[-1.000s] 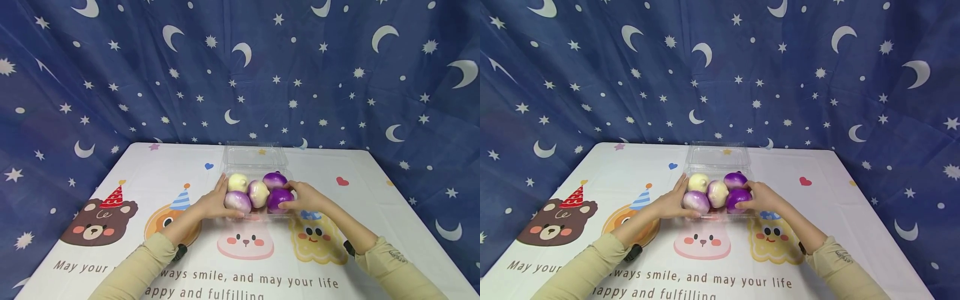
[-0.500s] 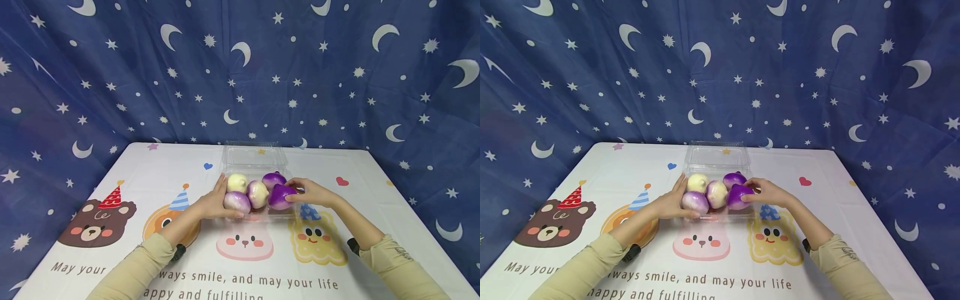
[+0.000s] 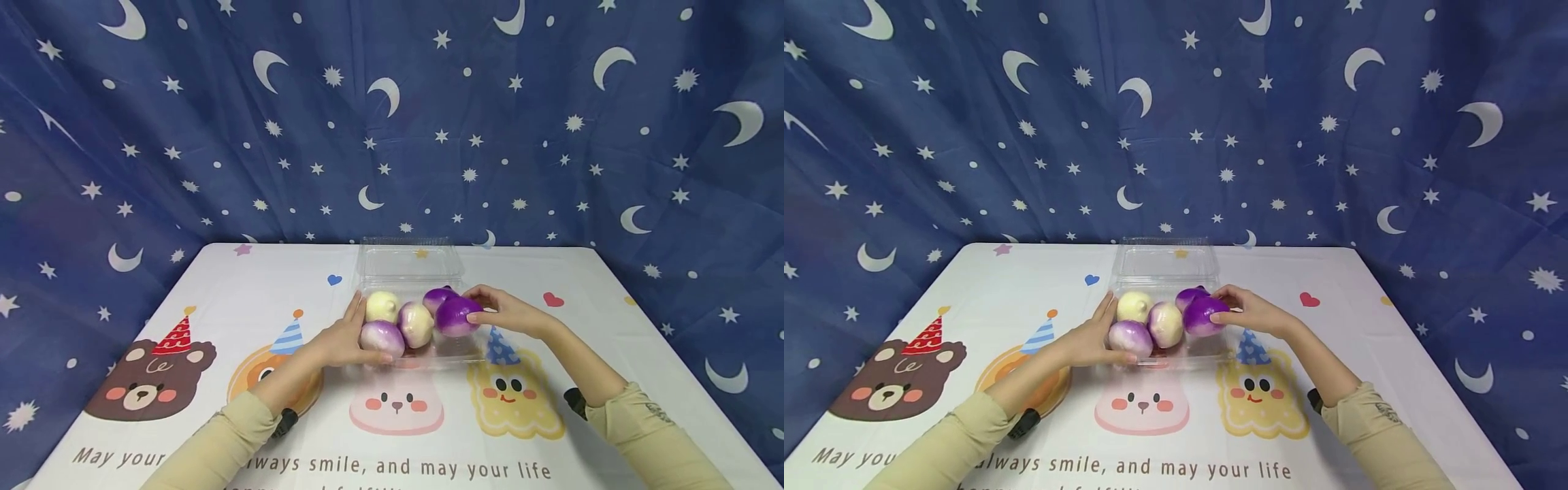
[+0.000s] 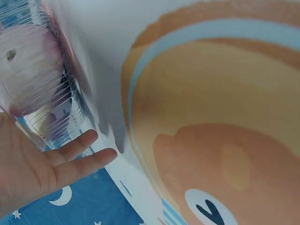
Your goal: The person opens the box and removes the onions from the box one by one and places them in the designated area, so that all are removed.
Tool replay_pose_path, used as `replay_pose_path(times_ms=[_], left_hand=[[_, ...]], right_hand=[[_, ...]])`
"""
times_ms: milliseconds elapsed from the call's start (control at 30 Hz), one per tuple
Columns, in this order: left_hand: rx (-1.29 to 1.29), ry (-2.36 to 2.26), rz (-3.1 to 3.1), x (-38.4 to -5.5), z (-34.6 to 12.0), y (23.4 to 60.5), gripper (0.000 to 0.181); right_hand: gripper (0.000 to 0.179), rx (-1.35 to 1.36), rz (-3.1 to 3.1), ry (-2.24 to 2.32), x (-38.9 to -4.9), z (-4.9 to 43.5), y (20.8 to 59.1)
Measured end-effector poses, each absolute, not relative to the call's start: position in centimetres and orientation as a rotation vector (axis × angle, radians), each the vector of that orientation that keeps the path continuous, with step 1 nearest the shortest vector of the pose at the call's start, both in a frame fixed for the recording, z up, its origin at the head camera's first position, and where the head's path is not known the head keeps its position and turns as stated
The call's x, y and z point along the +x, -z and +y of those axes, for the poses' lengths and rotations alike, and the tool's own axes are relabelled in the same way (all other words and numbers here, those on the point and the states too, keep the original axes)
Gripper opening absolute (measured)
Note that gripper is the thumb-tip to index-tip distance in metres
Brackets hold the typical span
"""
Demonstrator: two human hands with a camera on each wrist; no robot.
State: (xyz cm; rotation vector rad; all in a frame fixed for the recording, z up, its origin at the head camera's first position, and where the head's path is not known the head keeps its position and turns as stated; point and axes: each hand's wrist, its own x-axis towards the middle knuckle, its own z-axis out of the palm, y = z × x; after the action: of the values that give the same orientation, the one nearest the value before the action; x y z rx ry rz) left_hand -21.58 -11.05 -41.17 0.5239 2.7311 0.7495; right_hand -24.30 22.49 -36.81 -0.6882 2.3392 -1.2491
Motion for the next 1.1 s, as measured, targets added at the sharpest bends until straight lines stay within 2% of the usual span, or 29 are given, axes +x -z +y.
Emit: replay_pose_path(times_ms=[1100], left_hand=[[0.534, -0.748, 2.746, -21.4, -11.2, 41.1, 0.125]], right_hand=[[0.061, -0.594, 2.520, 1.402, -25.7, 24.5, 37.2]])
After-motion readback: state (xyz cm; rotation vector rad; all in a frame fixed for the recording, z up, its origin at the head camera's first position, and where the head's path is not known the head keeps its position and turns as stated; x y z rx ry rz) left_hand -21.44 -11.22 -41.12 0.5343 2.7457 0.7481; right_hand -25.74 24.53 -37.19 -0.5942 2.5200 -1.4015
